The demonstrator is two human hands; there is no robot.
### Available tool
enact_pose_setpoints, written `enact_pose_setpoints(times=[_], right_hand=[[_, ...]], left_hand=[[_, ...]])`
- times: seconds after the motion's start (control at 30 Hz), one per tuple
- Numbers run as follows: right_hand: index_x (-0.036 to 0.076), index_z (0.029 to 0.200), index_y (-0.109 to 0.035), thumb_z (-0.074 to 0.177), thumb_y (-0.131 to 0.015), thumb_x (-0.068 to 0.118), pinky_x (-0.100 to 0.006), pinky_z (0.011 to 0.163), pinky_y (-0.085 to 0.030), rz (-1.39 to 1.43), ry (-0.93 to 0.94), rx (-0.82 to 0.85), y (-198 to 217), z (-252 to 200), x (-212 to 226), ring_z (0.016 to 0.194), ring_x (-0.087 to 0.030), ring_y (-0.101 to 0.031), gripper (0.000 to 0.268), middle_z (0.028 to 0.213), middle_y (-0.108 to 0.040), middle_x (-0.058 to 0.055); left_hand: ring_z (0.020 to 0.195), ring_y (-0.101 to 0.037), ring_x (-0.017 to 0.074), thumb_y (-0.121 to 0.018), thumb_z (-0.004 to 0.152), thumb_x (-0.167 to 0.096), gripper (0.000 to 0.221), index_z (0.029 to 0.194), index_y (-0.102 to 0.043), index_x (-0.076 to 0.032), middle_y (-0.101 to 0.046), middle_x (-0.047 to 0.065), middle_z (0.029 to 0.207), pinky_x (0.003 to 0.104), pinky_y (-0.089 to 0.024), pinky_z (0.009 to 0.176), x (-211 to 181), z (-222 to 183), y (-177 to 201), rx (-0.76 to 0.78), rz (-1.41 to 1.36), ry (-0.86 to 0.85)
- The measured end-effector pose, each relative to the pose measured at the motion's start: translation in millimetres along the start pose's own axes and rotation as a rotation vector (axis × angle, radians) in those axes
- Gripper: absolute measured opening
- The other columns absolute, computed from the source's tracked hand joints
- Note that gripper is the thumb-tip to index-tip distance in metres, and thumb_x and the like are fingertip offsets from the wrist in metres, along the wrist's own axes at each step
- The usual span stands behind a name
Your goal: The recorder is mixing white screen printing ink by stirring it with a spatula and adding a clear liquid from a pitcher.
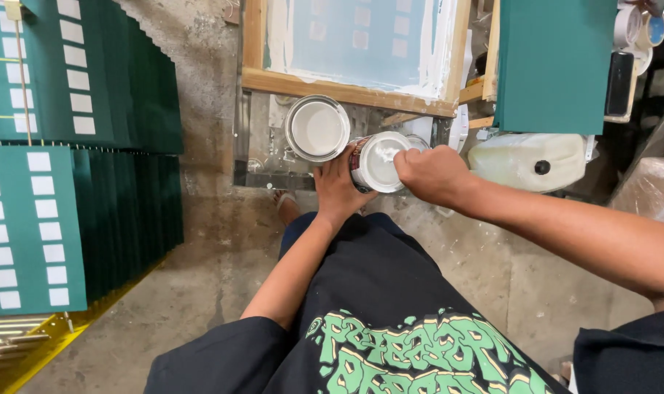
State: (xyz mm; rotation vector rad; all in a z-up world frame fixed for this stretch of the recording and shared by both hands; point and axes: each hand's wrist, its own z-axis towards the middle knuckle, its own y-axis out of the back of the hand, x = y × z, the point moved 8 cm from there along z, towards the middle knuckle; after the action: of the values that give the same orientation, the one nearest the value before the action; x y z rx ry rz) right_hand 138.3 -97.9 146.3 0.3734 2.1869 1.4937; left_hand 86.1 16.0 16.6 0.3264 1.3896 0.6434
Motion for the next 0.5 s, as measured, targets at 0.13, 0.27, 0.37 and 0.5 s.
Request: enact_pose_setpoints(times=[0.13,0.27,0.37,0.5], right_hand=[[0.007,0.076,-0.068,0.082,-0.064,0.01,-0.045,0.05,-0.054,0.098,-0.021,0.202,4,33,-8,0.065,-0.033,-0.071,0.008,0.071,-0.07,-0.013],[0.005,0.072,-0.071,0.078,-0.068,0.014,-0.05,0.056,-0.053,0.26,0.044,0.402,1,36,-19,0.065,-0.04,-0.068,0.012,0.069,-0.069,-0.018],[0.002,0.075,-0.068,0.086,-0.067,0.016,-0.052,0.054,-0.053,0.345,0.015,0.209,10,24,-15,0.062,-0.042,-0.068,0.018,0.066,-0.069,-0.019],[0.0,0.082,-0.066,0.086,-0.063,0.007,-0.049,0.053,-0.056,0.163,-0.013,0.141,-5,14,-7,0.065,-0.037,-0.071,0.009,0.073,-0.069,-0.018]], left_hand=[[0.131,-0.052,0.028,-0.091,0.055,-0.053,0.109,0.147,-0.047,-0.012,-0.057,0.008,0.141,0.051,-0.035,0.103,-3,-5,6,-0.001,0.001,0.032],[0.125,-0.053,0.027,-0.092,0.054,-0.051,0.109,0.145,-0.047,-0.014,-0.06,0.006,0.137,0.05,-0.036,0.099,-8,1,6,-0.022,0.045,0.009],[0.124,-0.053,0.0273,-0.093,0.051,-0.05,0.111,0.145,-0.046,-0.014,-0.06,0.006,0.135,0.049,-0.035,0.098,-6,-1,6,-0.012,0.063,0.022],[0.125,-0.053,0.0257,-0.093,0.052,-0.048,0.109,0.146,-0.047,-0.016,-0.061,0.004,0.136,0.049,-0.035,0.097,-8,-3,6,-0.007,0.032,0.044]])
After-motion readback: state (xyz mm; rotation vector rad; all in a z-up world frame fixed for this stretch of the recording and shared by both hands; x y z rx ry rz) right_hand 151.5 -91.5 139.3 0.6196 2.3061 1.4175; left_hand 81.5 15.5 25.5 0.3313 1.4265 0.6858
